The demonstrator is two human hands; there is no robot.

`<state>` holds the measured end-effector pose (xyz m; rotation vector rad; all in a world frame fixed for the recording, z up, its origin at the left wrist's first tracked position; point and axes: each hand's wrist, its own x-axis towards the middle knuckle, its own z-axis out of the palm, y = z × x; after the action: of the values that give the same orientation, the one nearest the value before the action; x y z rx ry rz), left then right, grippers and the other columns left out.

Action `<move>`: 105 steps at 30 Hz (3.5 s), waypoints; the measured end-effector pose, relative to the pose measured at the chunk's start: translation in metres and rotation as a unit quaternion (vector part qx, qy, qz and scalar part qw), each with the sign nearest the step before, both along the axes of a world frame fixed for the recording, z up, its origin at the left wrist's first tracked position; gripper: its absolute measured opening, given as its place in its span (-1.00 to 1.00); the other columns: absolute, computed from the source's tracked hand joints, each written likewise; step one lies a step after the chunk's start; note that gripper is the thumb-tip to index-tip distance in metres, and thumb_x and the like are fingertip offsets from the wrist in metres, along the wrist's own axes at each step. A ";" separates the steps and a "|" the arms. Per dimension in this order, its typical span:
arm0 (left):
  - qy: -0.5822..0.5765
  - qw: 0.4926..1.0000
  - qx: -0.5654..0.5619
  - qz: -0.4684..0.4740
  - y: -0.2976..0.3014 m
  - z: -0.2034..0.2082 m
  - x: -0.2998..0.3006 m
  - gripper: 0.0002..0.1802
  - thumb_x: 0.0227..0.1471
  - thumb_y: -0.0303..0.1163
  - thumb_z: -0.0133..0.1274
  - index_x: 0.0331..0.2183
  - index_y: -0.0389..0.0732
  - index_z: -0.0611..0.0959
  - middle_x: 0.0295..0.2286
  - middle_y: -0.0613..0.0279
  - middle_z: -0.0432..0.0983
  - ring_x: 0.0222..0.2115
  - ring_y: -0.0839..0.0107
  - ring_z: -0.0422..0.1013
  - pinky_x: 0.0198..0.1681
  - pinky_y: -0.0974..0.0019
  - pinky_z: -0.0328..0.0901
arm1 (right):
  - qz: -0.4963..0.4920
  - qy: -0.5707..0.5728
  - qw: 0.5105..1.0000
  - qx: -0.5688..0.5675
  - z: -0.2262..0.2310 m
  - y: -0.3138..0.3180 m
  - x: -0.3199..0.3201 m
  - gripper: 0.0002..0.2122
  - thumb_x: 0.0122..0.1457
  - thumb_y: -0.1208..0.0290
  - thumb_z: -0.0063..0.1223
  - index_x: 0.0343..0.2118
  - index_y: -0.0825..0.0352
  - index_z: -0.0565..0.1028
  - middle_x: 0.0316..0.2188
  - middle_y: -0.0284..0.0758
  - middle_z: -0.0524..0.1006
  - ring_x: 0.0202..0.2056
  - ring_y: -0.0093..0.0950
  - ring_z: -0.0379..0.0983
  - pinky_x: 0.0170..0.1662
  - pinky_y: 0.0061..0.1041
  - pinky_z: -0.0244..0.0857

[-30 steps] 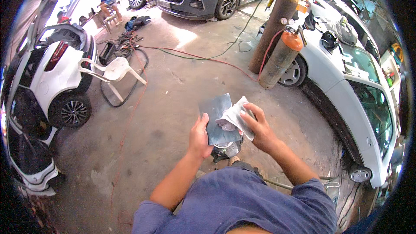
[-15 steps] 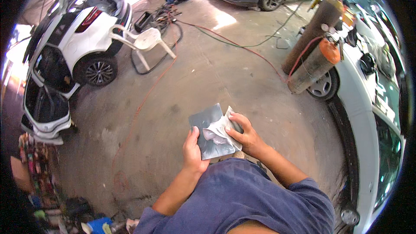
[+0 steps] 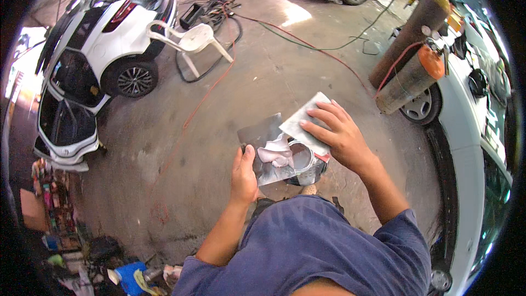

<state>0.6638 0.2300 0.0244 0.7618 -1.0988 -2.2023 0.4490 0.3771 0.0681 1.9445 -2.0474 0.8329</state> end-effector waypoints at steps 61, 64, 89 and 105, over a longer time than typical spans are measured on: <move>0.060 0.971 0.221 0.069 -0.085 -0.023 0.041 -0.68 0.27 -0.24 -0.03 0.00 -0.16 0.48 -0.08 0.25 0.51 -0.05 0.33 0.45 0.06 0.14 0.34 | -0.114 -0.769 0.628 -0.024 -0.141 -0.023 0.083 -0.52 -0.04 0.68 -0.02 0.04 0.45 0.39 -0.06 -0.26 0.52 -0.01 -0.30 0.45 0.14 -0.34 0.29; 0.023 0.980 0.183 0.070 -0.095 -0.011 0.030 -0.68 0.27 -0.22 -0.04 -0.01 -0.15 0.50 -0.06 0.23 0.51 -0.04 0.31 0.45 0.06 0.12 0.34 | -0.086 -0.862 0.495 -0.071 -0.101 -0.030 0.089 -0.55 -0.02 0.67 -0.01 0.02 0.46 0.39 -0.08 -0.20 0.53 -0.03 -0.30 0.49 0.11 -0.28 0.34; 0.038 0.999 -0.006 0.004 -0.109 -0.014 0.001 -0.57 0.29 -0.14 -0.10 0.03 -0.24 0.51 -0.03 0.15 0.53 -0.03 0.21 0.46 0.10 0.03 0.31 | 0.013 -0.950 0.299 -0.085 -0.045 -0.014 0.130 -0.63 0.04 0.60 0.00 -0.02 0.43 0.42 -0.19 -0.16 0.57 -0.16 -0.28 0.58 0.00 -0.24 0.47; -0.006 0.990 0.138 -0.002 -0.053 -0.012 0.000 -0.62 0.30 -0.18 -0.11 0.02 -0.22 0.47 -0.08 0.16 0.52 -0.08 0.25 0.48 0.02 0.10 0.36 | -0.156 -0.604 0.721 -0.302 -0.059 -0.013 0.135 -0.47 0.15 0.68 0.06 0.20 0.36 0.22 0.11 -0.10 0.40 0.14 -0.21 0.34 0.21 -0.24 0.15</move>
<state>0.6639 0.1770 0.0125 0.8902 -0.8085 -2.3857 0.5838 0.3641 0.0092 0.5590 -1.9419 2.6741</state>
